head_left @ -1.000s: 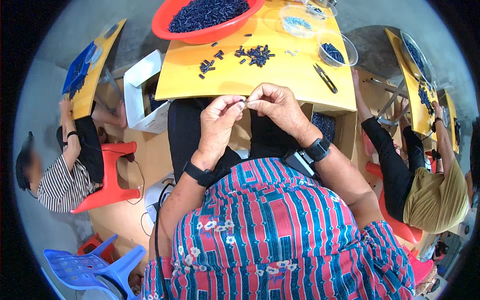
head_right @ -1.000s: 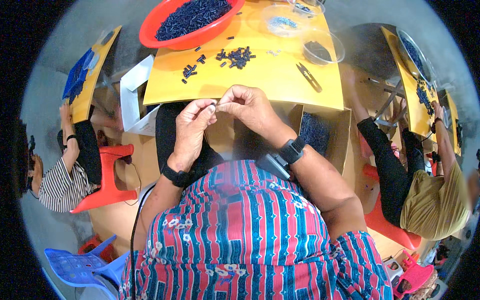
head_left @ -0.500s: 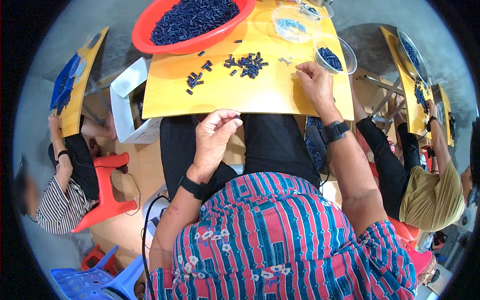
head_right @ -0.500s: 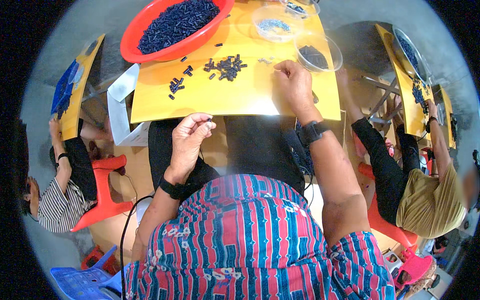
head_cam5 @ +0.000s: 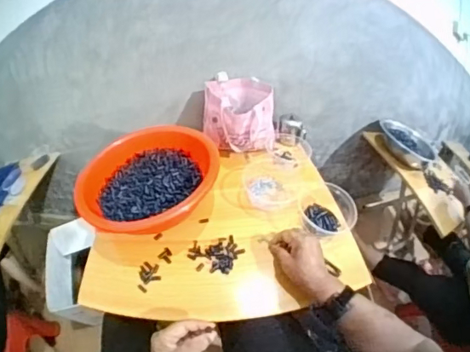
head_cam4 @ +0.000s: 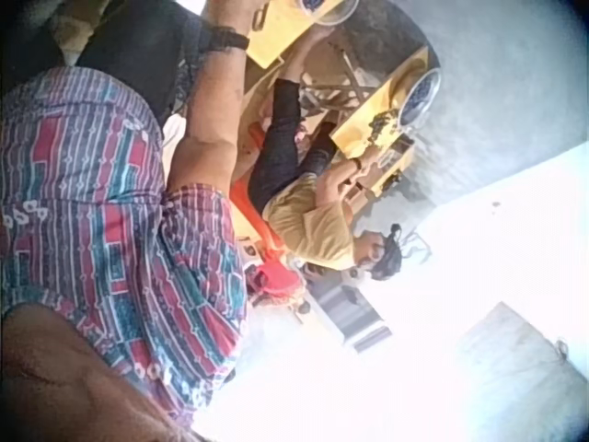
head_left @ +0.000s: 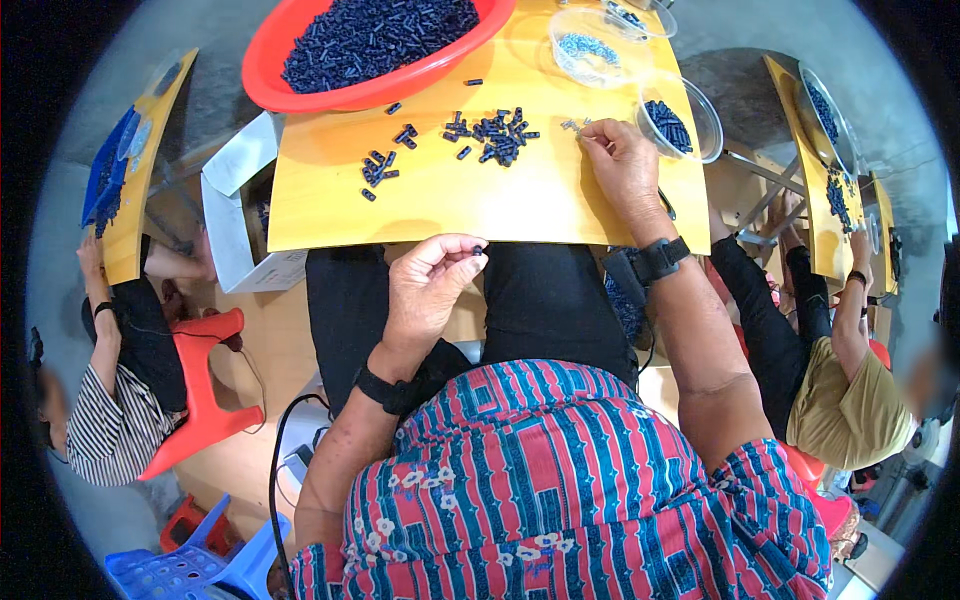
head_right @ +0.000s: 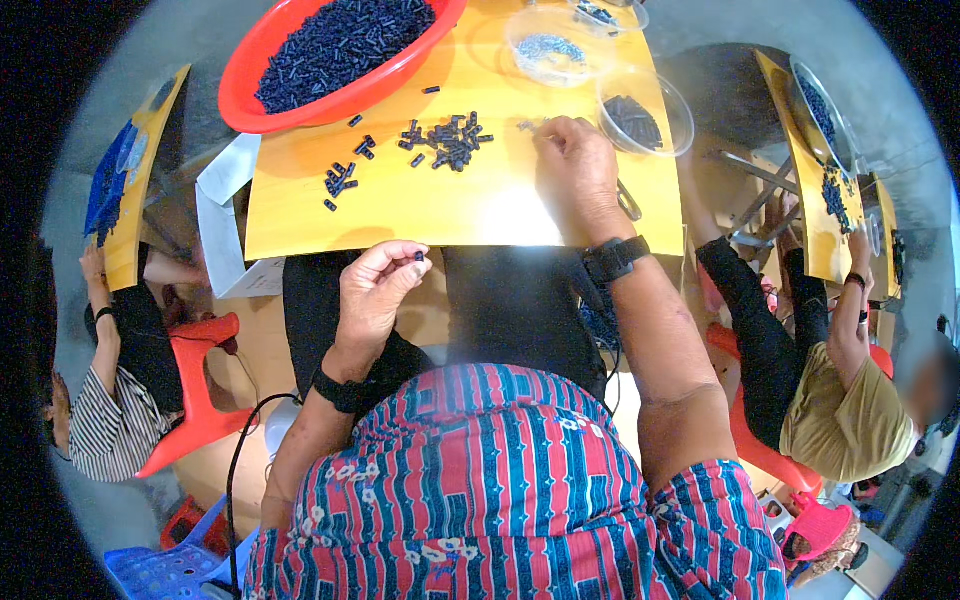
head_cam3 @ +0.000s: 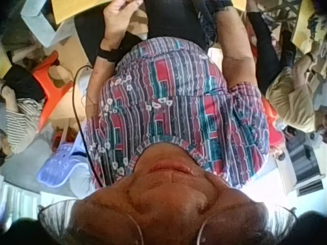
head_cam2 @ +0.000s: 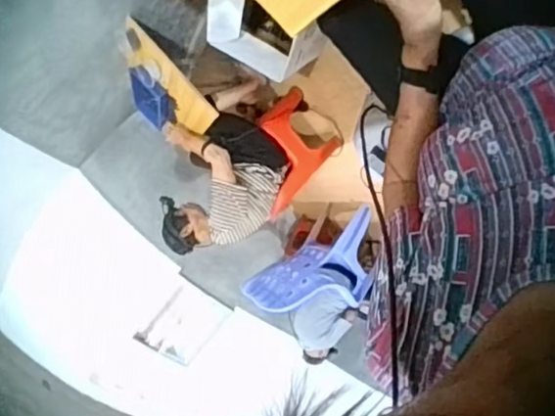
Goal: Assembling small black plastic components by hand at a workbench.
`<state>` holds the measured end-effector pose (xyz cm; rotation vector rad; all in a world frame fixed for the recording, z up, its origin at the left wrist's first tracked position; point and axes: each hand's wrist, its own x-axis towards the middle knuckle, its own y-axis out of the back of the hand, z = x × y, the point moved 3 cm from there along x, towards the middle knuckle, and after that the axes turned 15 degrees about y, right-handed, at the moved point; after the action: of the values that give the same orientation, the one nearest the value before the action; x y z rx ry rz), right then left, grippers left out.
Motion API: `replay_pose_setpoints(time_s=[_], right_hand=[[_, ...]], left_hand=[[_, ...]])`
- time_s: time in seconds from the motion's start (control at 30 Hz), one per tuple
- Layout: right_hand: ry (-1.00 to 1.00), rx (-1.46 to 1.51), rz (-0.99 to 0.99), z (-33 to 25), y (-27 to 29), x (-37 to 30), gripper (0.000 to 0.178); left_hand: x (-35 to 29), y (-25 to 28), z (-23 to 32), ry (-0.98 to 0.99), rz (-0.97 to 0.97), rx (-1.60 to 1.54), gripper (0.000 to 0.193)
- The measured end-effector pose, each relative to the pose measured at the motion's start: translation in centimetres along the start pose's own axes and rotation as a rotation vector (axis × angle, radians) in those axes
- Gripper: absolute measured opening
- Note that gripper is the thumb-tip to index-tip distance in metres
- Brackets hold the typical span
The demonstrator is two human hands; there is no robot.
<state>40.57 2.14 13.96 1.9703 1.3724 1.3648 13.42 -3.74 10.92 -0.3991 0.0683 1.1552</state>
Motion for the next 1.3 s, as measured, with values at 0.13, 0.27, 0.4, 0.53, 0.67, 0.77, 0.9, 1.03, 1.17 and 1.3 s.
replay_pose_setpoints(time_s=[0.13, 0.27, 0.4, 0.53, 0.67, 0.77, 0.9, 1.03, 1.17, 1.3], right_hand=[[0.065, -0.035, -0.019, 0.0, 0.6, -0.5, 0.011], [0.052, 0.058, -0.022, 0.1, 0.0, -1.4, 0.010], [-0.056, 0.183, 0.009, 0.4, -0.6, -1.7, 0.009], [-0.145, 0.134, -0.034, 0.6, -1.0, -1.2, 0.011], [-0.058, 0.059, -0.031, 1.0, -1.3, -1.0, 0.013], [0.050, -0.034, -0.011, 1.2, -1.6, -1.2, 0.014], [-0.022, 0.012, -0.061, 0.6, -1.2, -1.4, 0.016], [-0.096, 0.008, -0.101, -1.0, -1.4, -1.3, 0.017], [-0.042, -0.178, -0.109, -0.7, -2.3, -1.4, 0.021], [-0.040, -0.219, -0.149, 0.2, -2.0, -0.5, 0.018]], left_hand=[[-0.6, -0.4, 0.2, 0.010, 0.003, 0.030, 0.017], [-0.6, 0.2, -0.5, 0.016, 0.010, 0.018, 0.018], [-0.3, 1.0, -1.2, 0.038, 0.010, 0.023, 0.017], [0.1, 1.4, -1.4, 0.053, 0.004, 0.022, 0.017], [0.0, 1.0, -1.7, 0.044, 0.012, -0.019, 0.018], [0.0, 0.9, -1.6, 0.073, 0.013, 0.030, 0.017], [-0.3, 0.6, -1.9, 0.071, 0.011, -0.003, 0.017], [-0.5, 0.6, -1.8, 0.066, 0.027, 0.022, 0.017], [-0.7, 0.5, -1.9, 0.096, 0.033, 0.008, 0.017], [-0.2, 0.0, -1.1, 0.080, 0.030, 0.023, 0.018]])
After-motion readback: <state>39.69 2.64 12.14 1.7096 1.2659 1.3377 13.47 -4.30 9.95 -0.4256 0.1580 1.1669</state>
